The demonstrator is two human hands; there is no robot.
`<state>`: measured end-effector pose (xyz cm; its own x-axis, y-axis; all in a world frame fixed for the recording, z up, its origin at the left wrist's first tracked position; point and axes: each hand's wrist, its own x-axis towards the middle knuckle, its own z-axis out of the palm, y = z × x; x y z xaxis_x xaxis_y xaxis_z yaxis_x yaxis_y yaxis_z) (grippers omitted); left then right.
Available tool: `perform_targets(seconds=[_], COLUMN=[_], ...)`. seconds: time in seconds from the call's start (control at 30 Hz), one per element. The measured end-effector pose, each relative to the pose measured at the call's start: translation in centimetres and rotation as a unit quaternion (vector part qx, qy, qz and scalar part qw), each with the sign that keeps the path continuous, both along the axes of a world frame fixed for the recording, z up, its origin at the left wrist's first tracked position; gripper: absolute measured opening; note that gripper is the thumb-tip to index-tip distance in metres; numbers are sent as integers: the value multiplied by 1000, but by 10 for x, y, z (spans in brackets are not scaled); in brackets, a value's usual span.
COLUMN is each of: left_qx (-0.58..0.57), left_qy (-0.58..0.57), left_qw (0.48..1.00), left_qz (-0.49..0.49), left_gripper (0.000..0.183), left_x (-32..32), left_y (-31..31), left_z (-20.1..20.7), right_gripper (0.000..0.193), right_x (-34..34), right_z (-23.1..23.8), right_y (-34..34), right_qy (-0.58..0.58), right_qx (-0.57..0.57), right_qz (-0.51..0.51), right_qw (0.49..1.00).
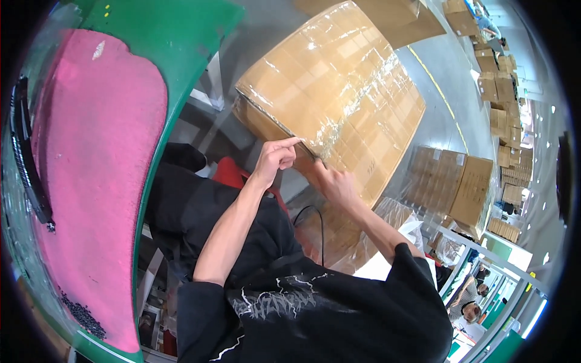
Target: Installing a printed circuit board into a plastic housing and securing it with screws using an electric screwdriver, including opening boxes of components with a utility knife.
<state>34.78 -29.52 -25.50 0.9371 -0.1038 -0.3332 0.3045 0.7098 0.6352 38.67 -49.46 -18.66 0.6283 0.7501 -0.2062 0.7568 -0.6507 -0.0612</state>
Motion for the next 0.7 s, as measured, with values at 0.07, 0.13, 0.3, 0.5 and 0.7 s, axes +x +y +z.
perform_targets(seconds=[0.07, 0.13, 0.3, 0.5, 0.7], left_qx=[13, -36, -53, 88, -13], left_qy=[-13, -35, 1, 106, 94], left_qw=[1000, 999, 998, 988, 995], left_qz=[-4, 6, 15, -69, 21], left_gripper=[50, 48, 34, 32, 42], left_x=[1, 3, 6, 38, 45], left_y=[2, 1, -10, -28, -25], left_z=[2, -1, 9, 22, 59], right_gripper=[30, 27, 32, 29, 34], right_x=[-1, 1, 23, 41, 42], right_z=[12, 18, 38, 37, 34], right_y=[-18, -32, -68, -83, -77], right_qy=[19, 67, 140, 85, 43], right_qx=[-17, -124, 58, 170, 114], right_qz=[-13, 4, -20, -86, 19], right_qw=[1000, 990, 988, 978, 992])
